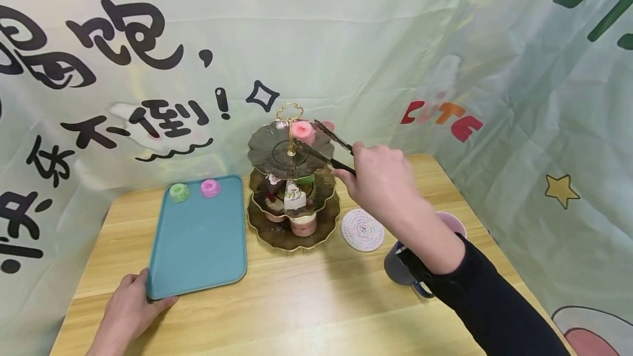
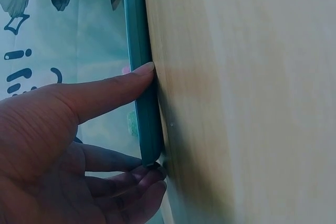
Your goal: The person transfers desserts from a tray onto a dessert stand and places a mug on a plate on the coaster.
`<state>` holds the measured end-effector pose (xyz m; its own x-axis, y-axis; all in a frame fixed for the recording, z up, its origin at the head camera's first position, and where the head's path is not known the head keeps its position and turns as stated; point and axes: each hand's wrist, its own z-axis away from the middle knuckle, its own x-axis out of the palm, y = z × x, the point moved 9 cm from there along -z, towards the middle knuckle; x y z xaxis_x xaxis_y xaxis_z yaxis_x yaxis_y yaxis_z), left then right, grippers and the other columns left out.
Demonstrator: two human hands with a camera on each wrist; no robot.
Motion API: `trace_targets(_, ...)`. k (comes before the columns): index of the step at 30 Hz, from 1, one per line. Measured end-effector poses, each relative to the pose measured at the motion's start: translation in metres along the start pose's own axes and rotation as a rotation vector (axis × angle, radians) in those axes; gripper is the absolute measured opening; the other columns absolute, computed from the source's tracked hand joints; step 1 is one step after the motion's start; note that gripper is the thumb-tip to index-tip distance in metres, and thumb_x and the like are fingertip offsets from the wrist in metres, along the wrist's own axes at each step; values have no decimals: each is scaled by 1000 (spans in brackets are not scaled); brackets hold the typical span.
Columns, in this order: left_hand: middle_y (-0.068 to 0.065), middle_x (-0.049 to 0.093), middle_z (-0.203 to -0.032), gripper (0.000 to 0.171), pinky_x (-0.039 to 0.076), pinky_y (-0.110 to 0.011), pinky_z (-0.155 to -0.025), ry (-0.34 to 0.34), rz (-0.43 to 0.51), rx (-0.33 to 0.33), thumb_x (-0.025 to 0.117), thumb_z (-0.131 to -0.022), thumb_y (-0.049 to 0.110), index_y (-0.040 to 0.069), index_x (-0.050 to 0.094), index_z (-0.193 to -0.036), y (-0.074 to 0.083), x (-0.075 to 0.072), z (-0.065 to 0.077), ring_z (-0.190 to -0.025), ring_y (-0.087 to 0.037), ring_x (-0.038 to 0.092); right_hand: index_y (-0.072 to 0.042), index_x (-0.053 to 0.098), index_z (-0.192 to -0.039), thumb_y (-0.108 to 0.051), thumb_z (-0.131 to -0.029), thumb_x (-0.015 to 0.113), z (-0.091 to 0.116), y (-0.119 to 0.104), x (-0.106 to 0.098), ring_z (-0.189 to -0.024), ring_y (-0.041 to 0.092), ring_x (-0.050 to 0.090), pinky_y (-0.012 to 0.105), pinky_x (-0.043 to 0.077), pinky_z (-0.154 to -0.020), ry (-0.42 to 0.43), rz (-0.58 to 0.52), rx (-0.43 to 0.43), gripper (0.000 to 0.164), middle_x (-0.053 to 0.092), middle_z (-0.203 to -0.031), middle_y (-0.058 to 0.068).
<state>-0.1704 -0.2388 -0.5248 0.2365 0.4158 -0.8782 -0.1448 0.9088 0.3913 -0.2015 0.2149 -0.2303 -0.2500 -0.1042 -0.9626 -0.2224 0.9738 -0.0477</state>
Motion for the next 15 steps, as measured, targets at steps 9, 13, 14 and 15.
trace_targets(9, -48, 45, -128, 110, 50, -68, -97, 8, 2, 19, 92, -84, 39, -29, 31, -146, 2, -1, 0, -114, -60, 54, -13, 49, -82, -44, -94, 81, 50, 5, -33, -47, 14, 40, 33, 29, -43, 92, -29, 1, 45, 43, -59, -5)
trace_targets(13, -49, 44, -129, 111, 49, -69, -98, 12, -2, 21, 92, -83, 40, -29, 31, -146, 2, -2, 0, -116, -61, 53, -18, 51, -84, -42, -91, 83, 73, -4, -45, -48, 7, 36, 28, 28, -44, 146, -67, -21, 42, 46, -64, -12)
trace_targets(14, -49, 44, -130, 111, 49, -69, -98, 11, 0, 18, 92, -83, 39, -28, 31, -146, 2, -2, 0, -116, -61, 53, -19, 52, -85, -42, -90, 84, 78, -8, -47, -49, 5, 36, 27, 29, -45, 163, -77, -38, 40, 46, -65, -13)
trace_targets(15, -49, 44, -130, 111, 49, -69, -98, 10, 1, 17, 92, -83, 39, -28, 31, -146, 1, -2, 0, -116, -61, 53, -20, 52, -85, -41, -89, 85, 83, -13, -48, -50, 4, 35, 27, 29, -45, 182, -88, -56, 39, 45, -66, -14)
